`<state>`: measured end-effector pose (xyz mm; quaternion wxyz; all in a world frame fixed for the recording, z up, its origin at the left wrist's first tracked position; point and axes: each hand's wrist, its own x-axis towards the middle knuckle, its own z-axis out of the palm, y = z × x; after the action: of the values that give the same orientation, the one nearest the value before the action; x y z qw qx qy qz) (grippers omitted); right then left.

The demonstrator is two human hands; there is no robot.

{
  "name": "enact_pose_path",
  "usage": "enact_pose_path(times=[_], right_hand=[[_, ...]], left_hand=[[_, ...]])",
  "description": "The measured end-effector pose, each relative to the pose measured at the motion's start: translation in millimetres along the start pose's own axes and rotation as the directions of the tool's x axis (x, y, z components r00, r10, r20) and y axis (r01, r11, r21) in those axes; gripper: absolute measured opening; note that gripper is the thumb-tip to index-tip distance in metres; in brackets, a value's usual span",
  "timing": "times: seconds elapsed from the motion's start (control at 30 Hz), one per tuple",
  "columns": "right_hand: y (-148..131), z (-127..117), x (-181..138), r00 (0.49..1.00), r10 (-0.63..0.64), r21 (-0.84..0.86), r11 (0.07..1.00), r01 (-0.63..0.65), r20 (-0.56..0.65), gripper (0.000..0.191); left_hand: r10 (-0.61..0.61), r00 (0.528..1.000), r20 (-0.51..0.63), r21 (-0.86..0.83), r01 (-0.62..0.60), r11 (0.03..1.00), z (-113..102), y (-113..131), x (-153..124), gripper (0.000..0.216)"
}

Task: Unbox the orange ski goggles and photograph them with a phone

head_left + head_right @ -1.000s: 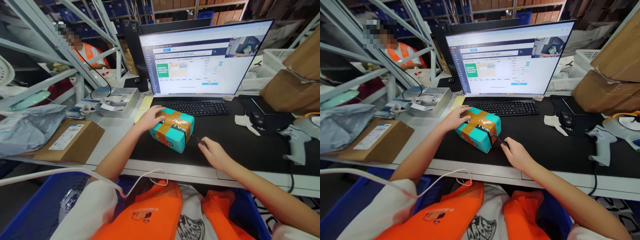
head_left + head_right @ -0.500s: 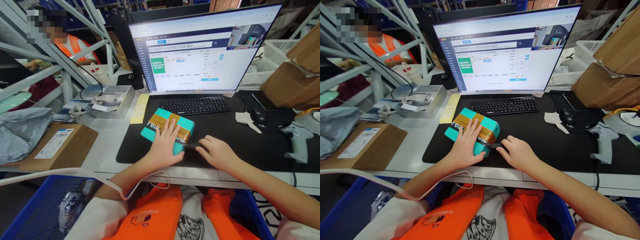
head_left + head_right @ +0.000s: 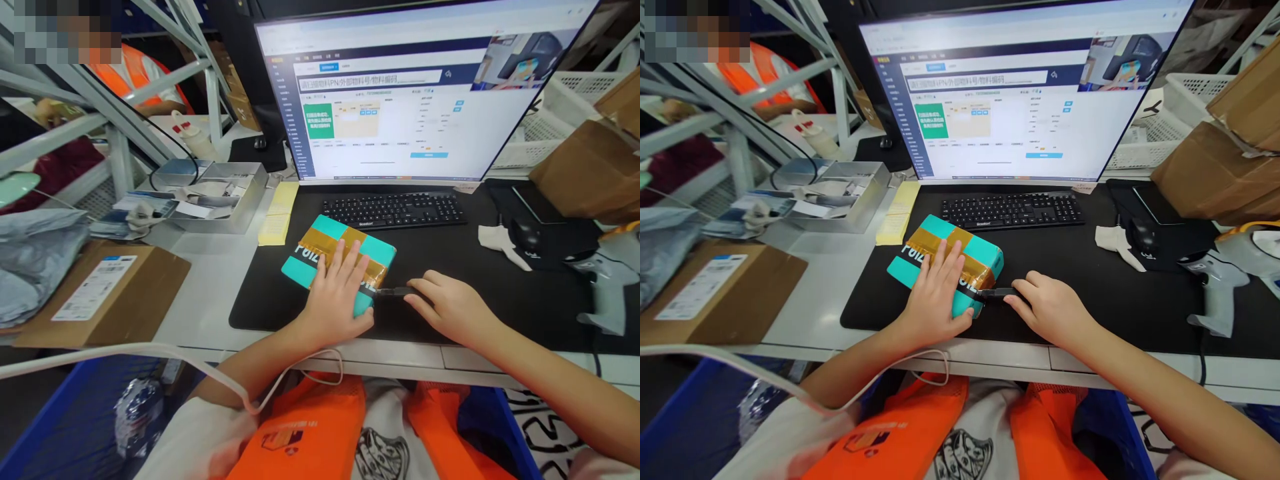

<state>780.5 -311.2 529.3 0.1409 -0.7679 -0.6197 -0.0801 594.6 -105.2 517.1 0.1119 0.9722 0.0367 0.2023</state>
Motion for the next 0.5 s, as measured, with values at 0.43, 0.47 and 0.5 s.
enact_pose_path(times=[0.43,0.47,0.5], right_hand=[[130,-9,29,0.880,0.428,-0.073,0.890,-0.451,-0.207,0.044],[134,-11,29,0.882,0.427,-0.055,0.894,-0.445,-0.198,0.044],[131,-11,27,0.897,0.407,-0.028,0.908,-0.418,-0.175,0.044]], left_hand=[[0.030,0.999,-0.022,-0.001,-0.030,1.000,4,1,-5,0.095],[0.029,0.999,-0.038,-0.006,-0.029,1.000,4,1,-5,0.095],[0.027,0.998,-0.052,-0.010,-0.028,1.000,4,1,-5,0.094]])
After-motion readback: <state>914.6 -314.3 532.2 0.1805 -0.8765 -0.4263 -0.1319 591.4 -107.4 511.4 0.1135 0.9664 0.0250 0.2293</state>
